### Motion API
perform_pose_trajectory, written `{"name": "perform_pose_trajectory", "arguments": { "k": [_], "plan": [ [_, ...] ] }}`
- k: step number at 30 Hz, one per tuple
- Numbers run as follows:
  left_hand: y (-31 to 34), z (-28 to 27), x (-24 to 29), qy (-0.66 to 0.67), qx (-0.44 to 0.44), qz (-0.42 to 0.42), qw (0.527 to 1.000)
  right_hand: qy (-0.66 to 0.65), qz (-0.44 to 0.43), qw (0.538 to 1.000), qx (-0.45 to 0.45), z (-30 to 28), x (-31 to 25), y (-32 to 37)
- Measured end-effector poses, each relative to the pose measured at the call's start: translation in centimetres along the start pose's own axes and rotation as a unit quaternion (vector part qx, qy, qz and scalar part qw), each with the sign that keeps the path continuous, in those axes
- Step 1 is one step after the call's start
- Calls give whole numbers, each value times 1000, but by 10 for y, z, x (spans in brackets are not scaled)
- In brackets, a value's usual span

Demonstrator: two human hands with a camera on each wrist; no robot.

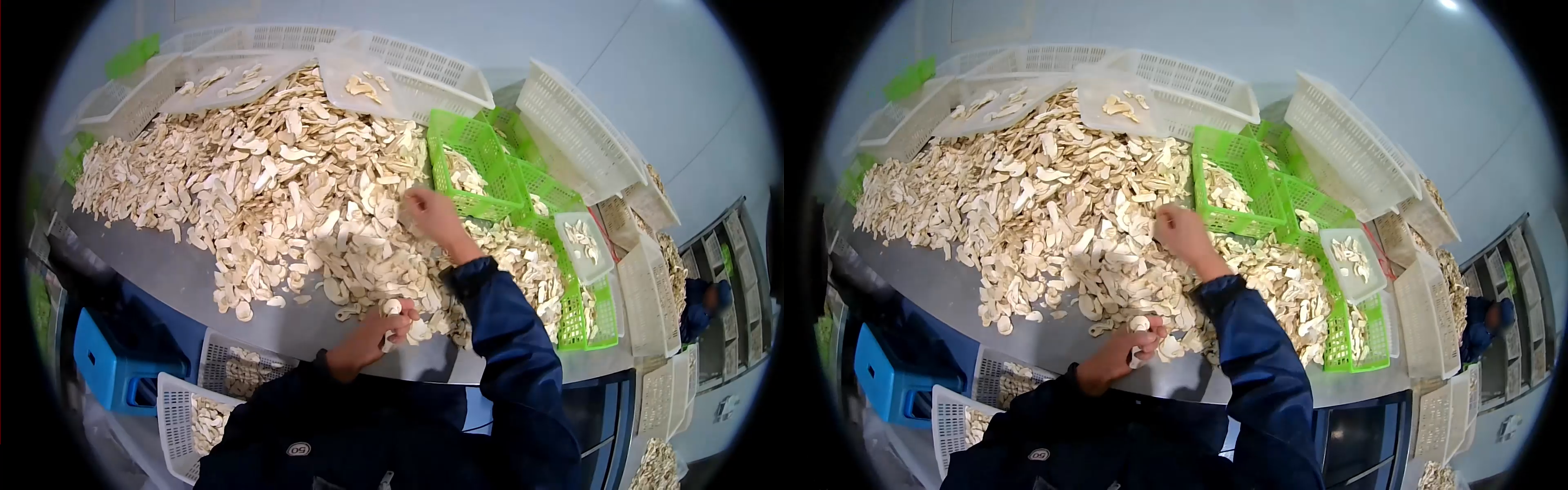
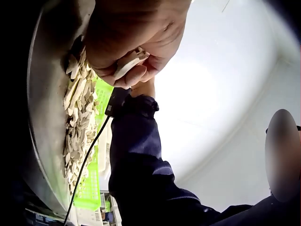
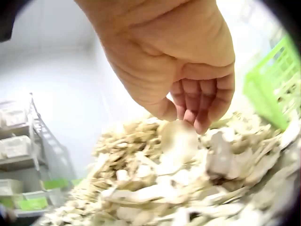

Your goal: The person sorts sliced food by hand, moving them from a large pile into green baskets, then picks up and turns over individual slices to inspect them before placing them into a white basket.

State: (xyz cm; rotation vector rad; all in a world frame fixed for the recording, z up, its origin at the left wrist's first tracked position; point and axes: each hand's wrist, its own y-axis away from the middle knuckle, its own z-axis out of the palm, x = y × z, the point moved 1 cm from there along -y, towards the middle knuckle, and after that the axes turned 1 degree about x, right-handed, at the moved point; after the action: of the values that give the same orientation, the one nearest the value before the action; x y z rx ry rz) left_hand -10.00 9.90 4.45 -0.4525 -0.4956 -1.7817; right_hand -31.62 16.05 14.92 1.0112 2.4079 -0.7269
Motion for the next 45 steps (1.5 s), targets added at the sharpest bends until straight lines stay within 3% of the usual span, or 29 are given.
{"name": "perform_pose_trajectory", "arguments": {
  "k": [1, 3, 6, 7, 10, 13, 16, 18, 24, 26, 27, 31, 34, 35, 39, 45],
  "plan": [
    [0, -1, -1, 3, 1, -3, 1000, 39, 29, 999, 19, -4, 19, -5],
    [3, 5, 4, 3, 0, -6, 1000, 144, 96, 984, -43, -1, 61, -11],
    [6, 11, 8, -9, 1, -10, 1000, 198, 139, 967, -84, 10, 91, -10],
    [6, 11, 7, -5, -2, -10, 1000, 180, 158, 964, -115, 12, 94, -11],
    [4, 8, 5, 5, -8, -12, 1000, 168, 158, 970, -77, 21, 82, -9],
    [3, 3, 3, 5, -12, -11, 1000, 92, 174, 970, -146, 23, 49, -6],
    [0, -5, -2, 0, -24, -3, 1000, -69, 224, 950, -206, 31, 12, -5],
    [0, -4, -2, -1, -20, 1, 1000, -90, 122, 977, -148, 56, 13, -8],
    [-2, -3, -3, 21, -22, -11, 999, -154, -4, 982, -112, 55, -47, -10],
    [-2, -7, -4, 21, -43, -5, 999, -154, 6, 983, -97, 38, -42, -16],
    [0, -6, -2, 11, -28, -10, 999, -172, 62, 976, -115, 29, -28, -23],
    [3, 5, 6, 4, 1, -21, 1000, 108, -7, 994, 19, 25, 73, -34],
    [-1, 3, 3, 6, -15, -26, 1000, 159, 39, 986, -4, 28, 102, -31],
    [-3, 2, 3, 1, -23, -26, 999, 170, 5, 985, 6, 34, 110, -33],
    [-2, 3, 4, 13, -16, -26, 999, 187, 83, 975, -88, 35, 98, -47],
    [2, 11, 8, -7, -9, -13, 1000, 170, 62, 975, -130, 30, 87, -36]
  ]
}}
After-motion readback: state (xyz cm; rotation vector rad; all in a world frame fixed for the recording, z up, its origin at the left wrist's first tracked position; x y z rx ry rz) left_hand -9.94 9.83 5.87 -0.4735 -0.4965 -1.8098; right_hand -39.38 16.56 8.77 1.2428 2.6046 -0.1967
